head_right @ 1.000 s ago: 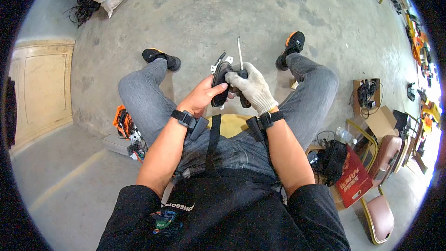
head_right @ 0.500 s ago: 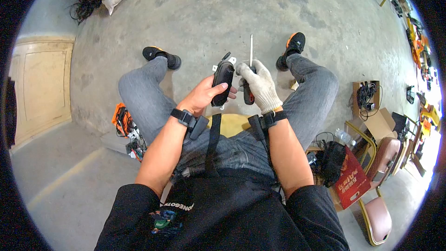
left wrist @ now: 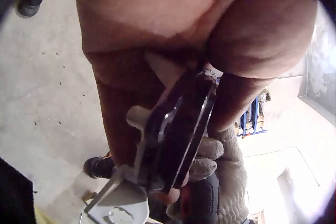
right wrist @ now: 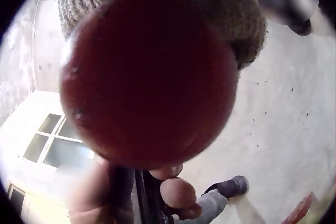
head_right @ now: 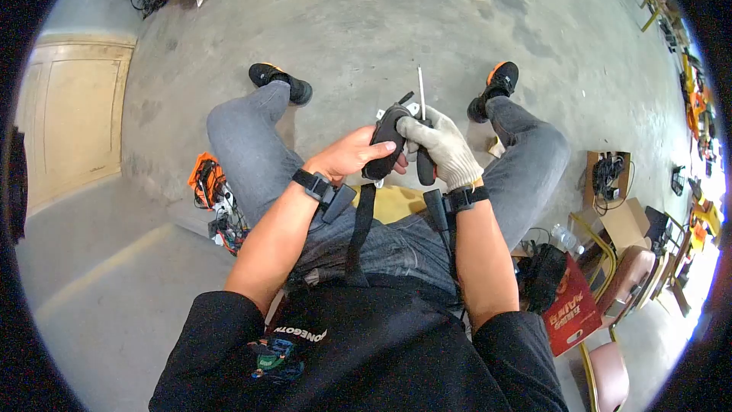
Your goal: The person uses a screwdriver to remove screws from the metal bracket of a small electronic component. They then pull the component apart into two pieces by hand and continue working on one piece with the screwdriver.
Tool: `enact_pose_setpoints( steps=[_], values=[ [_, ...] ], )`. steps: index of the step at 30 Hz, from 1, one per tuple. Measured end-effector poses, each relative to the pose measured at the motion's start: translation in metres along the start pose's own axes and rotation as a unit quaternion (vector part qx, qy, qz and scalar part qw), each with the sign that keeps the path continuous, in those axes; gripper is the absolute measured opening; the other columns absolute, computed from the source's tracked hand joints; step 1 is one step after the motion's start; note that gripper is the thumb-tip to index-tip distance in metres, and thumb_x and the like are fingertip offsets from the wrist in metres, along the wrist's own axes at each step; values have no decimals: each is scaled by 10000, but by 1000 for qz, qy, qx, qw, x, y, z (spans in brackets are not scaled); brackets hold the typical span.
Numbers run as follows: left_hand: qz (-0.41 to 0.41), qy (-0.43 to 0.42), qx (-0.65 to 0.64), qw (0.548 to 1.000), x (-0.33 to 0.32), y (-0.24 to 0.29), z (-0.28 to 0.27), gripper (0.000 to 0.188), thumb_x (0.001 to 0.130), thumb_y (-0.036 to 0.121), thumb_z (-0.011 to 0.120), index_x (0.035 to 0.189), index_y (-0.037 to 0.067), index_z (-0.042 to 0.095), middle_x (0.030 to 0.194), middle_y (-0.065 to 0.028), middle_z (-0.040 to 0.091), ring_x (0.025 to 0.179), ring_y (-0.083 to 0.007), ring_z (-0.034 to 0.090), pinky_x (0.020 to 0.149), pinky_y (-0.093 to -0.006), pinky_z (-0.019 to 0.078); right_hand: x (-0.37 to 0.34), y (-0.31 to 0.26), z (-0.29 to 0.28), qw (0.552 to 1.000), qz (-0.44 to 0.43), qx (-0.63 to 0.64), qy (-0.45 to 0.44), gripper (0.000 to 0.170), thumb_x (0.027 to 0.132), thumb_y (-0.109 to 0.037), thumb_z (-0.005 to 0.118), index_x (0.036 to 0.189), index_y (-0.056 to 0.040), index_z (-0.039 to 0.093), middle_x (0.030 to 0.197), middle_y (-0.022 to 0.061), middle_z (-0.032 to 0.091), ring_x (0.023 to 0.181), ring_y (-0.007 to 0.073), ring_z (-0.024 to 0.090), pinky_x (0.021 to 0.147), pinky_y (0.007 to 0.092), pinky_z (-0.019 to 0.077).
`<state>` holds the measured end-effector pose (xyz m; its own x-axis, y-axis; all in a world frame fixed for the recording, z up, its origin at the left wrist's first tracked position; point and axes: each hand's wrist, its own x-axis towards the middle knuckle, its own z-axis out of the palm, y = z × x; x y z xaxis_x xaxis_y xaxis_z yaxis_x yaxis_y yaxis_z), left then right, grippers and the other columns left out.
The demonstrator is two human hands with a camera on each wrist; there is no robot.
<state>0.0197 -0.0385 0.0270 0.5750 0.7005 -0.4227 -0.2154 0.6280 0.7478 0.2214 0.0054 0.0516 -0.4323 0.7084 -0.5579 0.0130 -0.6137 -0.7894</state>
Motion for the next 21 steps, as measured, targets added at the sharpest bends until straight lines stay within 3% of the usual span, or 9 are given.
enact_pose_setpoints(
  steps=[6,9,10,12,14,16,18,20,21],
  values=[
    [15,-33,-2,999,3,-8,-4,265,1032,201,557,1219,12,562,1080,-112,688,992,-225,699,877,-355,542,0,1,3,1000,6,5,-3,244,908,-188,670,1068,-8,631,789,9,616,657,73,550,597,241,459],
    [3,-10,-12,1000,5,-9,-3,298,1030,221,573,1244,14,590,1130,-97,684,1007,-203,687,899,-342,533,2,6,3,999,-15,29,2,245,909,-190,686,1060,-9,621,806,18,612,654,84,560,599,251,479],
    [-13,12,34,999,4,-7,-4,351,1032,279,574,1267,19,589,1159,-96,678,1055,-183,662,927,-339,515,2,4,4,1000,-17,22,12,250,908,-192,692,1061,-8,621,811,21,614,654,86,563,598,256,487],
    [33,96,37,994,7,-4,-3,428,1037,357,556,1309,27,578,1185,-102,669,1099,-159,628,949,-338,496,5,5,3,998,-50,-4,45,255,903,-197,709,1051,-4,631,808,15,613,645,86,574,573,257,506],
    [52,133,-4,990,0,5,0,497,1034,427,539,1320,22,577,1191,-102,667,1141,-149,604,969,-344,481,4,7,-1,994,-27,39,96,234,908,-206,713,1017,-12,637,761,9,602,600,87,559,553,242,493],
    [-35,261,-38,964,0,10,-9,538,1030,462,529,1325,13,563,1194,-122,664,1119,-144,623,931,-327,498,8,12,-9,992,-20,64,109,226,913,-210,713,1003,-18,635,733,8,595,580,91,555,546,239,491],
    [-37,227,-53,972,0,3,-19,587,1027,491,518,1361,9,518,1171,-139,666,1054,-172,672,870,-314,520,11,16,-14,988,-14,89,123,218,917,-214,712,989,-24,633,704,8,587,560,96,552,539,236,490],
    [-49,109,25,992,-1,0,-20,573,1020,438,560,1390,8,479,1130,-146,678,960,-200,713,815,-310,534,14,19,-16,981,-13,133,143,212,919,-216,716,970,-32,624,669,12,580,547,106,557,528,236,490],
    [-51,107,26,993,0,-2,-19,573,1020,438,560,1390,8,479,1130,-146,678,960,-200,713,815,-310,534,14,20,-15,980,-13,135,145,212,919,-216,716,970,-32,624,669,12,580,547,106,557,528,236,490]
  ],
)
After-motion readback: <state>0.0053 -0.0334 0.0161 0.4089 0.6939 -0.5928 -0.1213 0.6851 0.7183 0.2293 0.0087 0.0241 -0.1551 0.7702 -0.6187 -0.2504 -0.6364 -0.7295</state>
